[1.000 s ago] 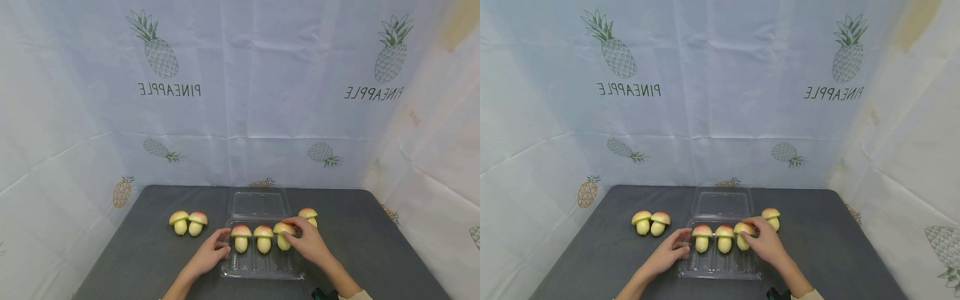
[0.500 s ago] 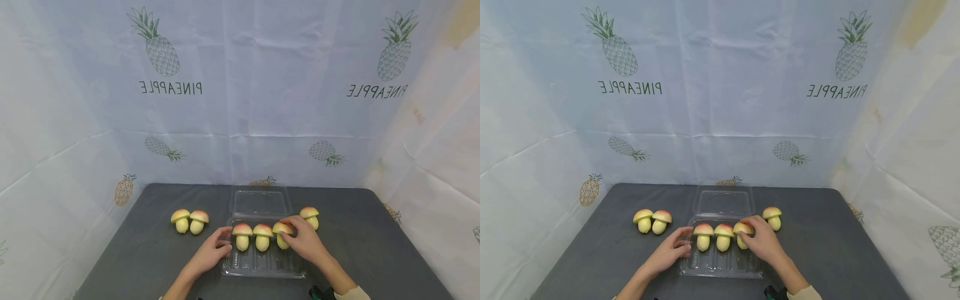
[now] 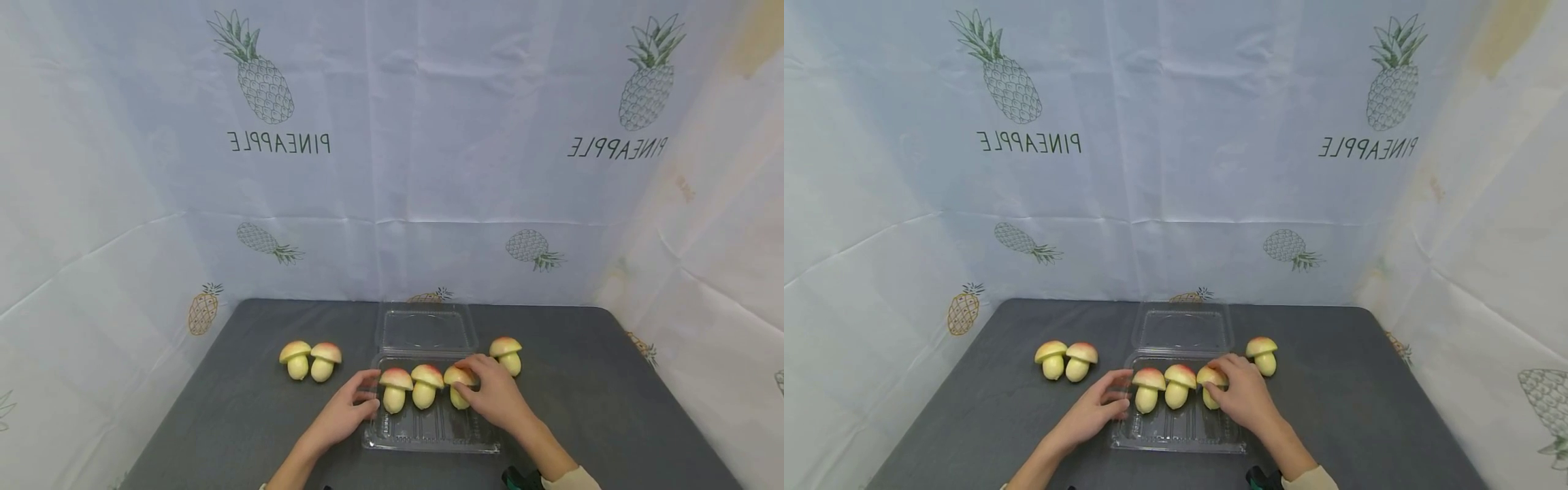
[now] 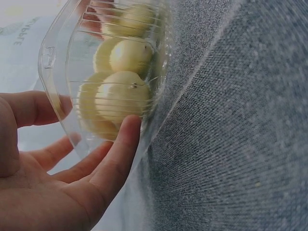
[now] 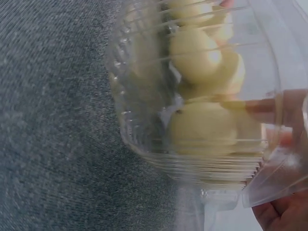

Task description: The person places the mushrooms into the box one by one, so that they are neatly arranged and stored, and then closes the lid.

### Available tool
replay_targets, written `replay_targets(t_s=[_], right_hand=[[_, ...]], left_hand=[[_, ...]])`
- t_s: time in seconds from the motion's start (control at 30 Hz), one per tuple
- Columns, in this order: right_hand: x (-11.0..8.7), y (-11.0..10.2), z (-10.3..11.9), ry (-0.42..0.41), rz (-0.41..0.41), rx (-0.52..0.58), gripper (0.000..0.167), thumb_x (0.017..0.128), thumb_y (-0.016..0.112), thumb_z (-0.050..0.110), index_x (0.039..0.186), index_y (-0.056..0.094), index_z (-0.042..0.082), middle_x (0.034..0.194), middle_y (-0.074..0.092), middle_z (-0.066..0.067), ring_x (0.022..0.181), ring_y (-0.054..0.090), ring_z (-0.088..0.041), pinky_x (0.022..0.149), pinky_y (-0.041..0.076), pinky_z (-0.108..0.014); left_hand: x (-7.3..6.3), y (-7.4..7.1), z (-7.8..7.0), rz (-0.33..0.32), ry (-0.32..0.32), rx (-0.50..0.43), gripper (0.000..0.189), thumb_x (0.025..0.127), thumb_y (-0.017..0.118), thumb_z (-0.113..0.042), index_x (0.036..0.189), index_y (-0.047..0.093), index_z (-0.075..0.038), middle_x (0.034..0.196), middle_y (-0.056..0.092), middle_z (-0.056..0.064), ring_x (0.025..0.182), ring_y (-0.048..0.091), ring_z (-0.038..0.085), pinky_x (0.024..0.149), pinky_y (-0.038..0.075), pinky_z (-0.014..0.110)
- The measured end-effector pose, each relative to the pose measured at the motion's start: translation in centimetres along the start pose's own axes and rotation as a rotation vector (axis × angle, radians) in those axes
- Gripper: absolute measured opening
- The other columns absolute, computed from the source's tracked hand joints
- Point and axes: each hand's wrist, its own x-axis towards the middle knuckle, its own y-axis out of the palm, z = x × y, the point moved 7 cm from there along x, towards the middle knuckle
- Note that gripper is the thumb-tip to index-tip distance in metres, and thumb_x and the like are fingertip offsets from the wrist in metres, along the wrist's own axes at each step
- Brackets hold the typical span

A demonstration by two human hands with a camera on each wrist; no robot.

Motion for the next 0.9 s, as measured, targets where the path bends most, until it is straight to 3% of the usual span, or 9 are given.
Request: replay_targets(t_s=[0.13, 0.37, 0.67, 0.9], right_hand=[[-0.1, 0.2, 0.2, -0.030, -0.002, -0.068, 0.030, 0.085, 0.084, 0.023, 0.113, 0.074, 0.017, 0.110, 0.067, 0.004, 0.104, 0.063, -0.023, 0.087, 0.050, -0.048], [-0.3, 0.2, 0.3, -0.044, -0.020, -0.083, 0.031, 0.083, 0.086, 0.023, 0.112, 0.074, 0.017, 0.112, 0.067, 0.002, 0.106, 0.062, -0.025, 0.087, 0.050, -0.050], [-0.3, -0.4, 0.3, -0.058, 0.011, -0.024, 0.025, 0.086, 0.083, 0.020, 0.109, 0.074, 0.020, 0.109, 0.063, 0.009, 0.103, 0.061, -0.017, 0.085, 0.054, -0.042], [-0.1, -1.8, -0.2, -0.056, -0.005, 0.021, 0.021, 0.091, 0.079, 0.017, 0.111, 0.073, 0.017, 0.110, 0.067, 0.003, 0.105, 0.065, -0.026, 0.086, 0.056, -0.045]], left_hand=[[0.0, 0.0, 0.0, 0.001, 0.001, 0.000, 0.053, 0.102, 0.059, -0.008, 0.151, 0.040, 0.000, 0.143, 0.046, 0.026, 0.121, 0.057, 0.043, 0.080, 0.060, 0.036], [0.0, 0.0, 0.1, 0.002, -0.002, -0.004, 0.053, 0.102, 0.058, -0.008, 0.151, 0.041, 0.000, 0.143, 0.046, 0.026, 0.121, 0.057, 0.043, 0.080, 0.060, 0.037], [0.0, 0.0, 0.1, 0.003, -0.007, -0.009, 0.053, 0.101, 0.059, -0.008, 0.150, 0.042, -0.001, 0.143, 0.046, 0.027, 0.121, 0.058, 0.042, 0.081, 0.060, 0.038], [-0.1, 0.0, 0.1, 0.003, -0.005, -0.007, 0.053, 0.101, 0.059, -0.008, 0.150, 0.042, 0.000, 0.142, 0.047, 0.027, 0.120, 0.058, 0.042, 0.080, 0.060, 0.037]])
